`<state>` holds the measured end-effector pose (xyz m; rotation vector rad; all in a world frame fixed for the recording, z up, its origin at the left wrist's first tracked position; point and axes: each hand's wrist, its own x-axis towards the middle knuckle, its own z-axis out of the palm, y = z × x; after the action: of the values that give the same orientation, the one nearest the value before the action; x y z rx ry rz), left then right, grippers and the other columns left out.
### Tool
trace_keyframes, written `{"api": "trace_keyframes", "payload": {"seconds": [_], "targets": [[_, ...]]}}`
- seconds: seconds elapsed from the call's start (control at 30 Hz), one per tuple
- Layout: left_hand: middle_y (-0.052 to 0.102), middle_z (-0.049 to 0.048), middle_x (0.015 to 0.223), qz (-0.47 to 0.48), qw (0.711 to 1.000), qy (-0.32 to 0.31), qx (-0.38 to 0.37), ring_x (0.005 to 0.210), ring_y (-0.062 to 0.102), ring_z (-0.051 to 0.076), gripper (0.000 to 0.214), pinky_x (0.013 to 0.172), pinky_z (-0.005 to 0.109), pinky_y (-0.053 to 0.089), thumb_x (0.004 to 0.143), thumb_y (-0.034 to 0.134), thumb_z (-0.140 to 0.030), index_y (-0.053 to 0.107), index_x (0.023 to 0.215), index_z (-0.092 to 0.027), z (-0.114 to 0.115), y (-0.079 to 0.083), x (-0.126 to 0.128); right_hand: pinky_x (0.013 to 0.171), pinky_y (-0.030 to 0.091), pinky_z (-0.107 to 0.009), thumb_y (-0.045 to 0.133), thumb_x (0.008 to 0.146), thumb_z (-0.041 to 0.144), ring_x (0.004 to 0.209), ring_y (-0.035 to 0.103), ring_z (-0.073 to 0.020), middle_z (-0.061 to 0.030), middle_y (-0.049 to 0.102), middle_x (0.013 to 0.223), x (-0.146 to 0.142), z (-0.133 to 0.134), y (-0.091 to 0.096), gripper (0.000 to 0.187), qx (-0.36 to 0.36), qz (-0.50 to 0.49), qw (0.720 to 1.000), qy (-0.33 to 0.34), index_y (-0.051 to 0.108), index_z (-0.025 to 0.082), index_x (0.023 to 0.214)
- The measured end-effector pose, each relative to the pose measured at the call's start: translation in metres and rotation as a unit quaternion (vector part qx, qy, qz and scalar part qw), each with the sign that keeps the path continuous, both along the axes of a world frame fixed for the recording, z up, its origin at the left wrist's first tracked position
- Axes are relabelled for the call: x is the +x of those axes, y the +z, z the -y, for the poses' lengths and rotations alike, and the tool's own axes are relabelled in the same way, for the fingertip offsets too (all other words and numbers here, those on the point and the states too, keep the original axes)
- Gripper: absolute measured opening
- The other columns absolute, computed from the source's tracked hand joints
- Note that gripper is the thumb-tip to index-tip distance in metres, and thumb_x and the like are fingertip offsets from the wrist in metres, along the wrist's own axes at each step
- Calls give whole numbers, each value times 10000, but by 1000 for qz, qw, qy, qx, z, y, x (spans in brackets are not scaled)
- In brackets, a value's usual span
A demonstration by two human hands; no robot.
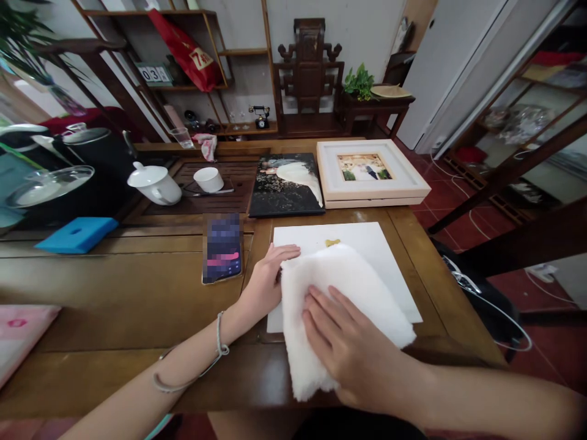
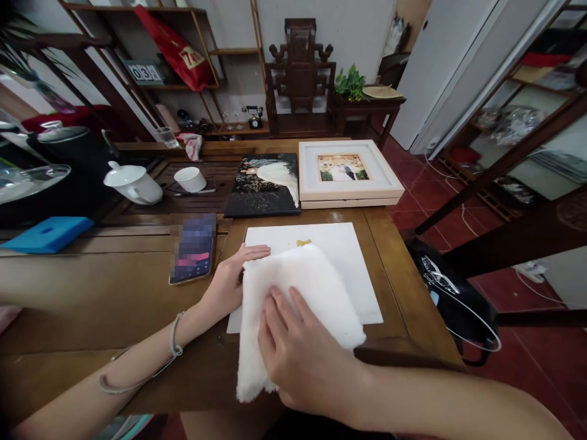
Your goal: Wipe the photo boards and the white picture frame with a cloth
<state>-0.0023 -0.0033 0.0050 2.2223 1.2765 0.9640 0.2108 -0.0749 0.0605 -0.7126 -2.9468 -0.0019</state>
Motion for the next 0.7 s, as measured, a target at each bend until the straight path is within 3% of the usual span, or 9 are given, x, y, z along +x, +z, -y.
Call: {"api": "trace_keyframes", "payload": {"seconds": [0.07,0.17,0.3,0.43,0.57,0.63,0.7], "targets": [[699,111,1221,-1,1000,-4,0,1183,640,270,353,1181,584,300,843,525,-56,651,1145,-188,0,0,0,1141,312,-581,592,767,249,1373,378,-465,-343,486,1412,3,-8,-1,645,1,-10,1000,-1,521,-83,1314],[709,109,1194,-1,1000,1,-2,1142,657,250,315,1180,582,299,891,451,-60,679,1072,-182,-1,1,1,1170,258,-586,661,700,214,1425,286,-454,-277,491,1446,10,-39,-8,690,1,-19,998,-58,532,-34,1330],[697,107,1233,5,1000,7,-3,1179,637,247,299,1187,599,269,937,448,-118,680,1107,-198,-1,3,5,1157,280,-593,667,716,190,1425,289,-455,-286,465,1463,9,-67,-20,693,38,-29,990,-134,507,-38,1350],[692,107,1249,7,1000,10,1,1174,643,246,308,1192,584,275,946,431,-127,686,1102,-201,-1,5,4,1066,404,-586,525,810,159,1320,449,-475,-338,520,1382,-9,-39,-27,567,129,-25,980,-148,511,-100,1314],[669,134,1287,-4,1000,-16,6,1244,607,278,295,1180,572,313,916,493,-150,660,1157,-175,-2,2,-4,983,478,-545,428,869,150,1159,608,-430,-332,626,1241,-23,6,-27,454,225,-48,971,-56,578,-92,1223],[660,155,1296,-13,999,-33,20,1278,581,305,336,1178,591,307,883,573,-191,629,1213,-161,-3,0,-7,979,484,-516,415,881,164,1129,633,-396,-311,657,1201,-22,14,-24,425,223,-67,972,-2,609,-61,1183],[653,163,1307,-22,999,-37,30,1291,569,317,372,1177,603,302,861,609,-206,616,1230,-160,-4,-2,-8,987,484,-486,434,866,180,1138,630,-369,-278,675,1189,-15,5,-21,407,175,-86,981,23,632,-23,1158]]}}
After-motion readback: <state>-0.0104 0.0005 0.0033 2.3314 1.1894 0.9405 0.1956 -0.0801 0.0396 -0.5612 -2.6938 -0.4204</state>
